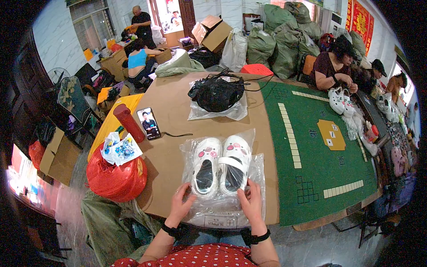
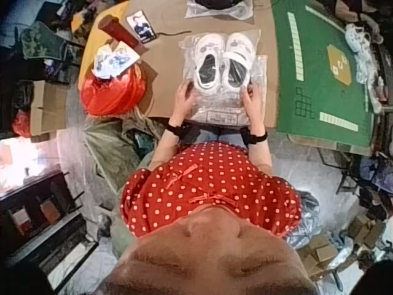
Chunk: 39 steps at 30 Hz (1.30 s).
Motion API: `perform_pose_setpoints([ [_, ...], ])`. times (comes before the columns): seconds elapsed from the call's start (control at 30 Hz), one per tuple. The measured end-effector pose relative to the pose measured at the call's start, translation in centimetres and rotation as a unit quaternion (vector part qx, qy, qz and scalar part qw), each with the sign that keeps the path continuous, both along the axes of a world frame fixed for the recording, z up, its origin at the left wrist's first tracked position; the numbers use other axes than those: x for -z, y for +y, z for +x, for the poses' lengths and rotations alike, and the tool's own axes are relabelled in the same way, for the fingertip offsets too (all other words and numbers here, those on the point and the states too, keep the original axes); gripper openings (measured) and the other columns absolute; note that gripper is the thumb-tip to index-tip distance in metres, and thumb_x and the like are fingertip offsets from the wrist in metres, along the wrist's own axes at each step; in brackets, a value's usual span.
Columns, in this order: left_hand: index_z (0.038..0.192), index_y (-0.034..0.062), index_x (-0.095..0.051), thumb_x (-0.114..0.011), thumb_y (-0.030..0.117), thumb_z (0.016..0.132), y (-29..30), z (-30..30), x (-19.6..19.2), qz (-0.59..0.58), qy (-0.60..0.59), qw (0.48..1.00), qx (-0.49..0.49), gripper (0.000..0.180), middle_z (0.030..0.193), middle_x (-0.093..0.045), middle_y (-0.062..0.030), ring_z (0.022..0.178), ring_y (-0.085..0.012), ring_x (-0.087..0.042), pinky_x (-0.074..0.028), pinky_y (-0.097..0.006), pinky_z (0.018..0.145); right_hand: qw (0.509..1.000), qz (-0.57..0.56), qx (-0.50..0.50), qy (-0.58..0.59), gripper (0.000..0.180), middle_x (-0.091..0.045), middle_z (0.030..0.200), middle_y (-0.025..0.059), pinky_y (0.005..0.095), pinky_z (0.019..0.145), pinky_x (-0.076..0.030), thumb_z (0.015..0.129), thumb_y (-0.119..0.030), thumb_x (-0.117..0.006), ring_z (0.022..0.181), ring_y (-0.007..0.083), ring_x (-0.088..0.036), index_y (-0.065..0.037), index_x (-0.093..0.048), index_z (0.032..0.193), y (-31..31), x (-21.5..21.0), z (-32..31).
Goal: Packing pairs of slippers and shoes into plastic shipping bags.
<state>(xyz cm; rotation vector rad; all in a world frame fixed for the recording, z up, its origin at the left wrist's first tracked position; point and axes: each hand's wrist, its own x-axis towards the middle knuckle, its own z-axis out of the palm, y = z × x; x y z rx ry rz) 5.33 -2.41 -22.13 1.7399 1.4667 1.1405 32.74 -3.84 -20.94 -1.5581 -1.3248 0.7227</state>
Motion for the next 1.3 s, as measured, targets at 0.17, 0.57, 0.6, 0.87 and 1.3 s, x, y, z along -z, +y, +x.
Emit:
perform_pose_setpoints([
  [0.17, 0.129, -0.0031, -0.055, -0.073, 0.026, 0.085, 0.08, -0.08, 0.28, 0.009, 0.000, 1.000, 0.004, 0.055, 0.125, -0.060, -0.0190, 0.105, -0.0287, -0.063, -0.052, -0.036, 0.088, 1.000, 0.006, 0.002, 0.007, 0.052, -0.054, 0.110, 0.0110, 0.0287, 0.071, -0.047, 0.087, -0.020, -0.068, 0.084, 0.0184, -0.054, -0.001, -0.052, 0.132, 0.00, 0.23, -0.07],
  [0.57, 0.130, -0.0019, -0.055, -0.075, 0.026, 0.084, 0.05, -0.04, 0.00, 0.005, -0.002, 1.000, 0.006, 0.057, 0.124, -0.060, -0.0180, 0.103, -0.0276, -0.063, -0.053, -0.036, 0.087, 1.000, 0.002, 0.003, 0.014, 0.052, -0.054, 0.111, 0.0112, 0.0289, 0.071, -0.046, 0.087, -0.020, -0.069, 0.085, 0.0191, -0.054, 0.000, -0.052, 0.132, 0.02, 0.57, 0.02],
  [0.6, 0.130, -0.0019, -0.055, -0.075, 0.026, 0.084, 0.05, -0.03, 0.04, 0.005, -0.002, 1.000, 0.006, 0.057, 0.124, -0.060, -0.0180, 0.103, -0.0276, -0.063, -0.053, -0.036, 0.087, 1.000, 0.002, 0.003, 0.014, 0.052, -0.054, 0.111, 0.0112, 0.0289, 0.071, -0.046, 0.087, -0.020, -0.069, 0.085, 0.0191, -0.054, 0.000, -0.052, 0.132, 0.01, 0.56, 0.04],
  [0.87, 0.130, -0.0012, -0.055, -0.074, 0.024, 0.084, 0.06, -0.11, 0.18, -0.009, -0.007, 1.000, 0.008, 0.056, 0.124, -0.060, -0.0180, 0.103, -0.0283, -0.063, -0.052, -0.036, 0.088, 1.000, -0.002, -0.002, 0.016, 0.052, -0.054, 0.112, 0.0103, 0.0278, 0.071, -0.045, 0.087, -0.018, -0.068, 0.085, 0.0178, -0.053, 0.000, -0.052, 0.133, -0.06, -0.11, -0.09],
  [1.3, 0.130, -0.0016, -0.055, -0.073, 0.025, 0.085, 0.01, -0.02, -0.08, -0.001, 0.008, 1.000, 0.006, 0.055, 0.124, -0.060, -0.0181, 0.104, -0.0282, -0.063, -0.052, -0.036, 0.089, 1.000, 0.000, 0.002, 0.021, 0.053, -0.054, 0.111, 0.0105, 0.0282, 0.072, -0.046, 0.087, -0.020, -0.069, 0.084, 0.0178, -0.053, 0.001, -0.052, 0.132, -0.08, 0.11, -0.04],
])
